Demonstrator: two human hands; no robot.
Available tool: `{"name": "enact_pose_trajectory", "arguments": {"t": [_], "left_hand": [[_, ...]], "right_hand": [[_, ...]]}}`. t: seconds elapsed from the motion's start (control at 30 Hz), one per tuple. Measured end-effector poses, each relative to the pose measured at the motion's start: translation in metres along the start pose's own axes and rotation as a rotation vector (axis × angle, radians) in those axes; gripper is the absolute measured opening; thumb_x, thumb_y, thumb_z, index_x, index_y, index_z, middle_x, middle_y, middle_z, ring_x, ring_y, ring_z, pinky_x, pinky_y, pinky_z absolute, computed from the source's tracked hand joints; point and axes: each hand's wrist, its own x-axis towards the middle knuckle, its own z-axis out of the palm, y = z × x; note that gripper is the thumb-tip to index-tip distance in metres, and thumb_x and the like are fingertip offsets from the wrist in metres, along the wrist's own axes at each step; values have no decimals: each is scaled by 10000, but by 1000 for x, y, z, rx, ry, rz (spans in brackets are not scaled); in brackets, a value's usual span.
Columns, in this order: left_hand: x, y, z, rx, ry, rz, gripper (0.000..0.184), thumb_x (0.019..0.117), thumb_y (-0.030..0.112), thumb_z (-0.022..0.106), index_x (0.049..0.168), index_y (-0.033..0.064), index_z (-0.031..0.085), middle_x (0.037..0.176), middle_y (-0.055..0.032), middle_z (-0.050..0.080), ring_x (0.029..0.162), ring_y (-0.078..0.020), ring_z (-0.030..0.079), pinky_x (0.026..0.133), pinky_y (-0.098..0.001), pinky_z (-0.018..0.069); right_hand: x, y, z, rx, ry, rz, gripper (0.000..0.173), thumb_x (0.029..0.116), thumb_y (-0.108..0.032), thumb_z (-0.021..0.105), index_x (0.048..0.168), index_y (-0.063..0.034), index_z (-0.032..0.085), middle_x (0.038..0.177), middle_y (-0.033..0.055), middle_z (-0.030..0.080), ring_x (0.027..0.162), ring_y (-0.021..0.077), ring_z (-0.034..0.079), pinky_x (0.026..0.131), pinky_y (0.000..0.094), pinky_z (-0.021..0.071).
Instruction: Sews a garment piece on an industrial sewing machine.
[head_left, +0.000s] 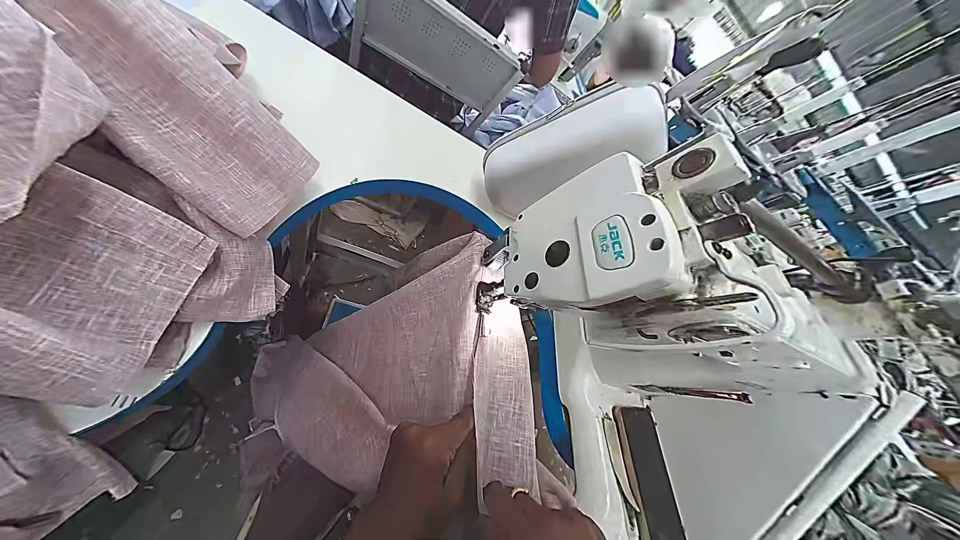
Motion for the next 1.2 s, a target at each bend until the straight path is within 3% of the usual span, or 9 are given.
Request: {"name": "enact_pose_trajectory", "arguments": {"t": [0.13,0.27,0.5,0.67,0.83,0.93,1.03,1.13,1.2], "left_hand": [[-8,2,-4,39,-51,38,296,947,150,493,953,46,771,486,-23,522,395,-143,500,393,-317,379],[-8,-4,-2,-20,-32,31,268,947,164,519,795,76,721,496,-12,524,419,-118,500,419,-302,373],[-12,0,0,-95,24,-5,270,941,147,538,936,64,795,522,3,570,430,-71,494,434,-263,387],[-9,-2,3,-145,36,-27,269,894,158,571,641,85,621,495,5,524,440,-55,502,431,-263,362],[-15,0,5,-159,65,-21,211,841,96,590,640,56,637,550,-26,588,494,-72,558,471,-249,426],[-13,-4,15,-35,213,104,292,875,91,570,586,54,587,517,-38,534,490,-108,537,481,-238,419],[2,-5,19,102,262,163,281,901,104,571,638,59,658,509,-19,541,484,-118,530,496,-243,419],[19,-8,21,217,262,193,272,918,114,581,668,69,677,509,-6,515,486,-130,522,496,-258,417],[29,-8,22,317,266,189,258,895,125,597,646,86,654,545,-12,498,523,-151,529,495,-266,420]], "right_hand": [[-4,-4,2,-4,91,7,170,918,-133,623,859,4,705,608,148,637,525,332,666,452,455,490],[-6,-2,6,79,160,-41,161,900,-137,648,837,-4,715,598,136,633,515,308,659,438,447,484],[-9,-8,18,91,414,23,155,882,-95,645,888,8,761,623,117,671,505,239,649,460,366,497],[-3,-16,34,34,649,19,164,856,-80,641,890,-40,796,610,68,651,495,171,586,487,274,459],[20,-7,58,21,818,48,200,868,-127,626,879,-54,811,591,55,618,507,166,568,495,263,444],[35,4,67,127,867,70,245,891,-167,601,899,-53,817,605,55,582,516,125,532,483,219,410],[45,14,68,209,907,91,261,903,-191,599,919,-57,823,652,51,584,560,71,525,505,167,403],[58,26,70,270,949,54,257,908,-214,601,926,-73,816,788,64,637,709,63,579,625,142,453],[65,32,72,301,932,33,269,905,-213,572,955,-90,806,1010,134,701,963,155,632,847,209,496]]}}
